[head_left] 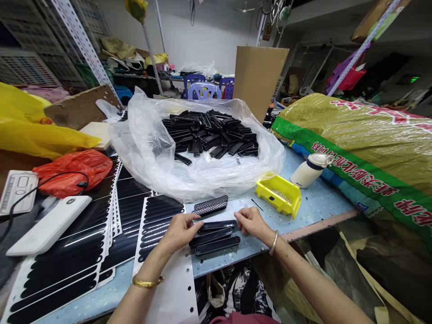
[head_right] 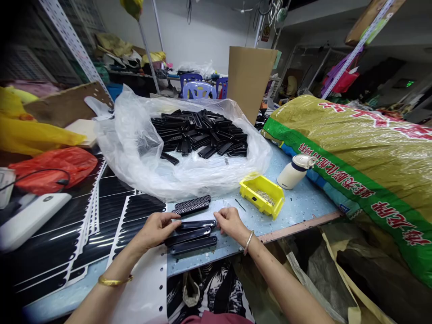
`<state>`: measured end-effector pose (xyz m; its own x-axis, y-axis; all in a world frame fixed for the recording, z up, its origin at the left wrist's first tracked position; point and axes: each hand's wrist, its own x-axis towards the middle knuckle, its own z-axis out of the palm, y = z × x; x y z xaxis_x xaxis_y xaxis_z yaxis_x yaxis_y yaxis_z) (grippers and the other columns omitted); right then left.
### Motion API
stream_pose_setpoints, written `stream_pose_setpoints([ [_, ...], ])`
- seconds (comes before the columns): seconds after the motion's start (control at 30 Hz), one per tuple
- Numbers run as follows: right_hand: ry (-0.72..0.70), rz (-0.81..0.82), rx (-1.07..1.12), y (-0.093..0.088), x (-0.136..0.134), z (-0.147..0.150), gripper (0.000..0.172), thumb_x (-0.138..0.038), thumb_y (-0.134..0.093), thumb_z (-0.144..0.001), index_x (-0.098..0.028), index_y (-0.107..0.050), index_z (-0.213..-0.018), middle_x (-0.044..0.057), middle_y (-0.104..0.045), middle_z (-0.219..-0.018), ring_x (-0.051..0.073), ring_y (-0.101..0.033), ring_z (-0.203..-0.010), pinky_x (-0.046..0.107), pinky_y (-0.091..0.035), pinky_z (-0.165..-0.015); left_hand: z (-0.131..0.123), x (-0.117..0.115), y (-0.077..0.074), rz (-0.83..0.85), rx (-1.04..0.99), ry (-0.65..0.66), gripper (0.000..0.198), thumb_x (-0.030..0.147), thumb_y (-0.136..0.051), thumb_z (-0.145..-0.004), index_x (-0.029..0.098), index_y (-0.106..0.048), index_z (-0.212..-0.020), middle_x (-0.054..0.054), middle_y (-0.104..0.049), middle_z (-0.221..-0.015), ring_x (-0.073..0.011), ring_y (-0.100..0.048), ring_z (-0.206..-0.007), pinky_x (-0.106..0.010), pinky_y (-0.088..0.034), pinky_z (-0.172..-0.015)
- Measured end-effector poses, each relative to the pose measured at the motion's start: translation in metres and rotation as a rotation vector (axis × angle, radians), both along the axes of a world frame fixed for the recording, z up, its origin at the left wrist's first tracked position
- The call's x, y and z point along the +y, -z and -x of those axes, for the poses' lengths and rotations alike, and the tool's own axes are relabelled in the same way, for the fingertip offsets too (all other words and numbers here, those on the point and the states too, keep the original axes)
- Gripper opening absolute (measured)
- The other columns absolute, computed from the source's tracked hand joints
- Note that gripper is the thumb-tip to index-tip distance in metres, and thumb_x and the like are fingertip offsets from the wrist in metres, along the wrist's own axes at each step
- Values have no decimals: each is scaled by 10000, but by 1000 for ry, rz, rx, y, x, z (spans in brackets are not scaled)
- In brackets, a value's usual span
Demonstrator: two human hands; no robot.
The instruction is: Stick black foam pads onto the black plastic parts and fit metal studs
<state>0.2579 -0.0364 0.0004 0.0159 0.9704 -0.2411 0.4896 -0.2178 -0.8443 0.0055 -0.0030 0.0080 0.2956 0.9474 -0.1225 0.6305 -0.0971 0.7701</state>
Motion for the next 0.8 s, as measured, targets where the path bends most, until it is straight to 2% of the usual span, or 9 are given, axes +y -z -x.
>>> stream_pose_setpoints([
  [0.13, -10, -49, 0, 4, -4, 10, 209, -307, -592, -758, -178, -575, -595, -37, -519, -448, 110, -483, -387, 213, -315, -391, -11, -2, -3, -57, 76, -56, 349, 466, -564, -740, 184, -741, -637, 10, -589, -476, -149, -521, -520, -257, -342, -530],
  [0.23, 10, -135, -27, 7, -3, 15, 291, -252, -575, -760, -195, -473, -493, -47, -443, -423, 101, -445, -438, 222, -296, -440, -12, -3, -2, -33, 32, -71, 349, 474, -585, -731, 192, -701, -560, 16, -619, -510, -142, -532, -542, -244, -352, -541],
  [0.37, 23, -123, 1, 9, 0, 15, 382, -265, -520, -791, -213, -346, -454, -58, -359, -403, 90, -421, -423, 216, -286, -436, -9, -4, 1, 1, 17, -64, 359, 493, -582, -747, 196, -706, -588, 24, -619, -508, -137, -527, -532, -235, -348, -525],
  [0.47, -2, -56, 68, 8, -2, 9, 354, -364, -435, -849, -206, -426, -532, -47, -444, -415, 90, -453, -361, 202, -307, -388, -7, -6, 2, 3, 4, -39, 344, 486, -573, -763, 205, -734, -648, 16, -675, -578, -157, -577, -591, -238, -375, -563],
  [0.57, -4, 11, 161, 4, -4, 1, 341, -448, -413, -842, -178, -527, -666, -8, -574, -535, 104, -540, -389, 190, -348, -365, -6, -9, 3, -18, -18, -54, 361, 482, -537, -786, 201, -749, -705, 3, -702, -641, -179, -607, -650, -250, -390, -607],
  [0.67, 19, 63, 260, 1, -5, -3, 321, -460, -491, -778, -154, -587, -785, 1, -610, -619, 107, -571, -408, 183, -348, -347, -7, -11, 4, -39, 5, -113, 445, 521, -471, -811, 186, -714, -646, 6, -611, -538, -167, -555, -568, -257, -367, -575],
  [0.8, 21, 47, 296, 4, -6, 2, 284, -371, -597, -709, -144, -633, -877, -33, -586, -568, 104, -549, -391, 204, -388, -382, -15, -10, 3, -30, 170, -211, 505, 641, -497, -769, 199, -630, -566, 9, -524, -467, -166, -505, -518, -265, -321, -541],
])
